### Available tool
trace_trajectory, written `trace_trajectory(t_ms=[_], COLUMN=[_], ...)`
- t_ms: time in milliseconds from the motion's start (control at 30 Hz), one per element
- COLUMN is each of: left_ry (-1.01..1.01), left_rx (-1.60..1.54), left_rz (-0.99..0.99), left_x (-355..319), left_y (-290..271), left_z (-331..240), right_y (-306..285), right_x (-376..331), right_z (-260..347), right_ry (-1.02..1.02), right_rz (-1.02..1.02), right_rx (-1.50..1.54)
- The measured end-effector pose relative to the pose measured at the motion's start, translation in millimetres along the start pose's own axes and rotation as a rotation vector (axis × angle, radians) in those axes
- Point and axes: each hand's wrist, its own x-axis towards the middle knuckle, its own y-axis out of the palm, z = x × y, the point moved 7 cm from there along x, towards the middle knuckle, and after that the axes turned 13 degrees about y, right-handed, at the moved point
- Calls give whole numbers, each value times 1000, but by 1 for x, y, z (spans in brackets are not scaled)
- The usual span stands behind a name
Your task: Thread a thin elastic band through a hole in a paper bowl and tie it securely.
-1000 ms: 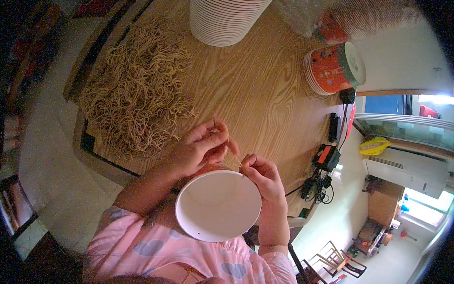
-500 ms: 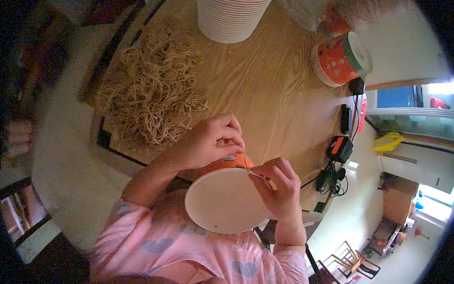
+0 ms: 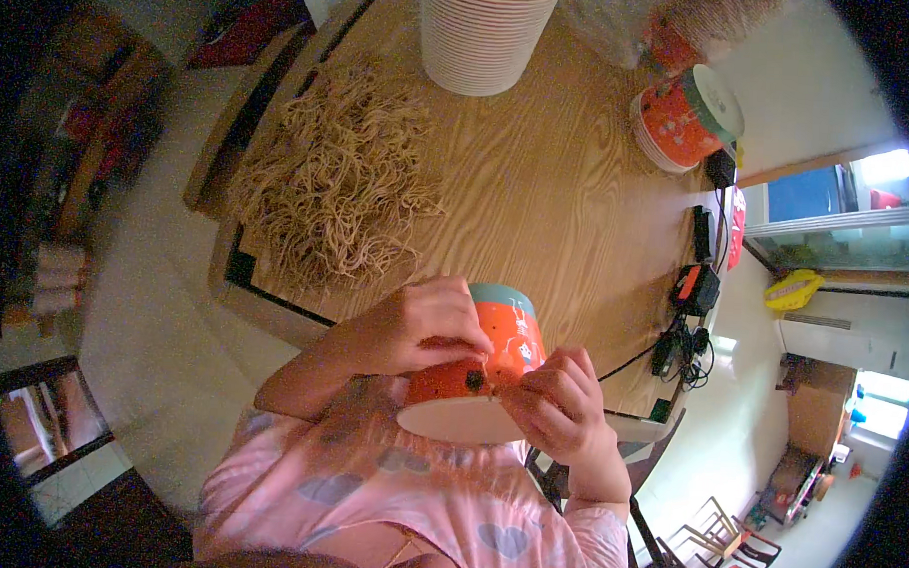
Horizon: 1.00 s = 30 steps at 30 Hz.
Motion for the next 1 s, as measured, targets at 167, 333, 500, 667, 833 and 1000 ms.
trace_trajectory(t_ms=[167, 333, 500, 667, 833, 1000], left_ry=[34, 35, 29, 59, 70, 86], left_rx=[4, 26, 68, 138, 184, 237], left_rz=[33, -8, 14, 32, 53, 37], left_x=[0, 3, 5, 7, 8, 8], left_y=[0, -2, -6, -6, -5, -9], left_z=[-5, -8, -8, -9, -12, -16], right_y=[1, 6, 8, 12, 11, 10], right_x=[0, 6, 7, 8, 10, 6], right_z=[2, -2, -3, -4, -2, -1], right_ry=[25, 87, 96, 102, 119, 122], right_rz=[22, 83, 122, 184, 179, 154], right_rx=[-34, -83, -134, -148, -124, -99])
